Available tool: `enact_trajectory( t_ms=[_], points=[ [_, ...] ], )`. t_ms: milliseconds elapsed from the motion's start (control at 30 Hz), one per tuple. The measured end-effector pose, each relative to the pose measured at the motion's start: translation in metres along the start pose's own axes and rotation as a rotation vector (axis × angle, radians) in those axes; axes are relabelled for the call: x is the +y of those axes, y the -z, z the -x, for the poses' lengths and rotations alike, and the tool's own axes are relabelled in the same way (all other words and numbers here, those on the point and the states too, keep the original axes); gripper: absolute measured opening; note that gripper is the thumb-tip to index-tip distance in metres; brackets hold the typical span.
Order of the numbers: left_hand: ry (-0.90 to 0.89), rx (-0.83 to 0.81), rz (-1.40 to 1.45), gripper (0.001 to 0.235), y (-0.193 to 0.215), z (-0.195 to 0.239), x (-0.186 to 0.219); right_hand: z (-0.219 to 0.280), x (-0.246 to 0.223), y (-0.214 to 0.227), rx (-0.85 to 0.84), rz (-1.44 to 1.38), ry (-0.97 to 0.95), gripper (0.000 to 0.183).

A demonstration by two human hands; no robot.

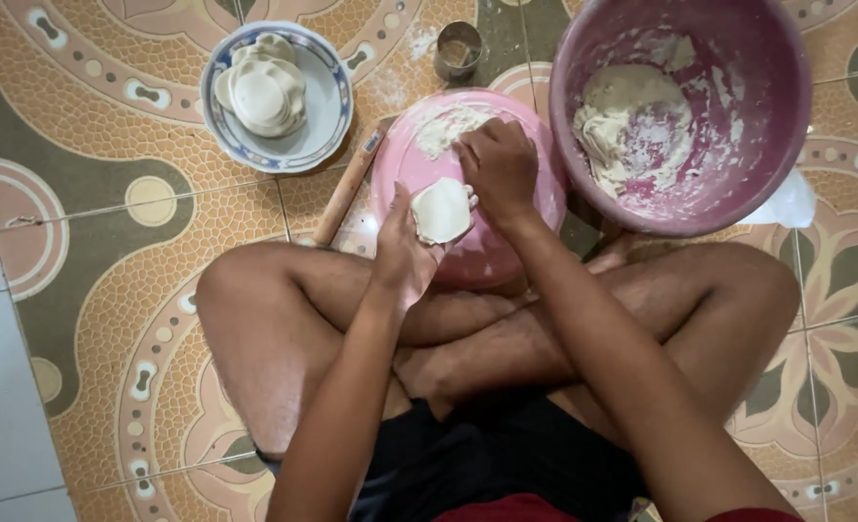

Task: A person sits on the floor and prepares dough by pinching off small pieces, rolling them into balls between their palms, and placing them on a plate.

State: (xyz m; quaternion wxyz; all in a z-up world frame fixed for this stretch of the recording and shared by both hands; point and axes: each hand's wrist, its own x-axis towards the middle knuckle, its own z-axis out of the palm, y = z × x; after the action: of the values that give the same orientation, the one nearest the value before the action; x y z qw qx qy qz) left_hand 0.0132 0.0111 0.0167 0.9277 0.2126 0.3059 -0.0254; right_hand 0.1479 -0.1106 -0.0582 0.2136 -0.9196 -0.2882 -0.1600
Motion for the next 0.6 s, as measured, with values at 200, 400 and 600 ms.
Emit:
enact_trajectory(
  t_ms=[200, 400, 600],
  points=[
    [-0.031, -0.001, 0.055, 0.067, 0.013, -0.007, 0.0, -0.01, 0.023, 0.01, -0.005, -0.259, 0.066, 0.019],
    [-0.039, -0.092, 0.053, 0.071, 0.015, -0.008, -0.007, -0.019, -0.037, 0.14, -0.229, -0.538, 0.082, 0.02],
    [-0.002, -0.161, 0.087, 0.07, 0.015, -0.002, -0.012, -0.009, -0.063, 0.165, -0.233, -0.578, 0.02, 0.007]
  ],
)
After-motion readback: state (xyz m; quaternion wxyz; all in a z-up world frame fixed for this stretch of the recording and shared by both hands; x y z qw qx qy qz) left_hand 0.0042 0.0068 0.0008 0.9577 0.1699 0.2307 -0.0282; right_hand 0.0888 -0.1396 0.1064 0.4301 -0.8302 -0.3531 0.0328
